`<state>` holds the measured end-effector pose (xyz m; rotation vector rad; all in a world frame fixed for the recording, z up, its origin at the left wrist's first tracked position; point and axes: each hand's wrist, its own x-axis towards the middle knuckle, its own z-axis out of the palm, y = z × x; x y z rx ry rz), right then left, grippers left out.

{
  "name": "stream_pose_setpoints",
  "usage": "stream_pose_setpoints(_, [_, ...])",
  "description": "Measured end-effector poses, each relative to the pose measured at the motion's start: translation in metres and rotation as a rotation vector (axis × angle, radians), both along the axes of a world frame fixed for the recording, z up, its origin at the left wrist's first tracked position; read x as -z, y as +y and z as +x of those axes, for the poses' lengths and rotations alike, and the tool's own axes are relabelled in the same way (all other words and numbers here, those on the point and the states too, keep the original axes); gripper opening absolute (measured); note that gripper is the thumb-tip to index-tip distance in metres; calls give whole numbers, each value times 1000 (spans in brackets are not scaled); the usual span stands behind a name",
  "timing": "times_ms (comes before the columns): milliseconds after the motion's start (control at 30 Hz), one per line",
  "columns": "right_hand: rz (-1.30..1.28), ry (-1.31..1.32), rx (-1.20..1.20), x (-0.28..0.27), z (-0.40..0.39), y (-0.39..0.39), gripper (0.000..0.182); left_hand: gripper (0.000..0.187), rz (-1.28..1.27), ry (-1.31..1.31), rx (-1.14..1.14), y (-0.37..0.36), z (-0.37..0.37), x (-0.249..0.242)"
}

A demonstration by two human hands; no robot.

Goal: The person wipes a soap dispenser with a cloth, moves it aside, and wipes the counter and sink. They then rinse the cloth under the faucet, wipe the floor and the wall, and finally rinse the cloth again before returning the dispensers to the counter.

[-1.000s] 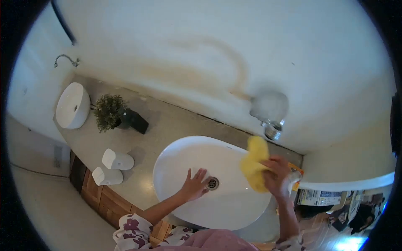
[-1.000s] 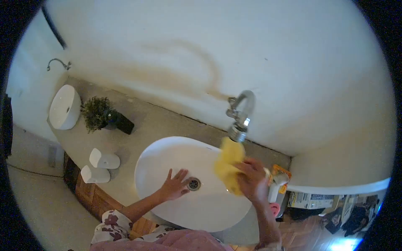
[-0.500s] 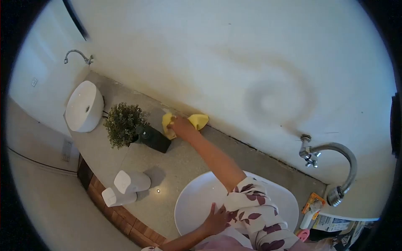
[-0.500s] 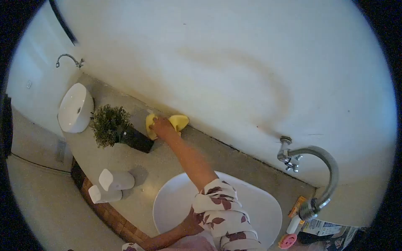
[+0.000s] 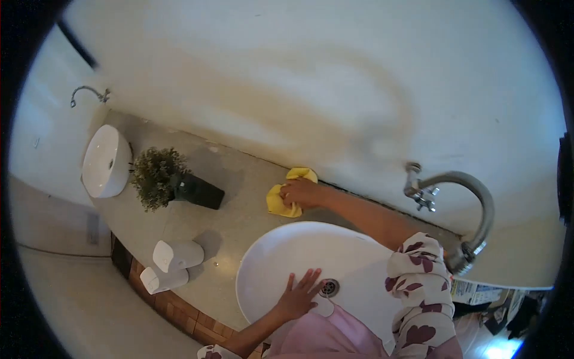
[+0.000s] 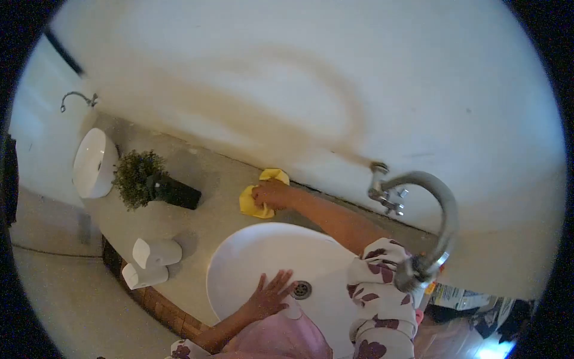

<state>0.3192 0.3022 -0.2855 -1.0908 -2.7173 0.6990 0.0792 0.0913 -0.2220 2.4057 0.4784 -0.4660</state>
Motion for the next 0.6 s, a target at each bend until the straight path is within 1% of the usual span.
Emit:
stream_pose_setpoints(33, [66,46,43,-5,16,-21,20,74,37,-7,7,-1,0,1])
stream_pose_setpoints(67, [78,-30,79,-12,35,-43,22,74,36,-12,30,-2,0,2])
stream_pose_setpoints(133, [35,52,54,-13,74,-80,25,72,72,13,24,-2,2,0])
stream_pose_setpoints(167, [32,50,75,-12,91,-100,25,72,69,26,36,0,3,-5])
stream_pose_setpoints(200, [63,116,96,-4,108,-122,25,72,65,25,57,0,2,-5])
stream_pose_setpoints(233, [98,181,117,-7,117,-142,25,72,70,18,53,0,1,-2])
stream_pose_setpoints(267, [101,180,137,-10,124,-163,25,71,77,9,48,-1,2,-1])
stream_pose_setpoints(333, [-330,275,674,-32,129,-207,22,72,70,34,79,1,5,-5])
stream_pose_setpoints(367, [19,168,385,-4,138,-201,24,73,56,37,74,1,6,-6])
stream_pose_setpoints(400, [-112,151,692,15,155,-245,22,73,38,42,74,2,5,-5])
stream_pose_setpoints(467, [-57,8,609,27,172,-287,22,73,21,103,128,2,6,-1])
stream_pose_setpoints(500, [175,147,595,30,173,-310,23,74,32,121,129,3,8,-2])
stream_pose_setpoints(533, [163,149,630,27,168,-333,23,74,44,140,130,4,9,-3])
stream_pose_setpoints(600, [110,47,885,13,153,-372,26,75,54,161,165,7,10,6])
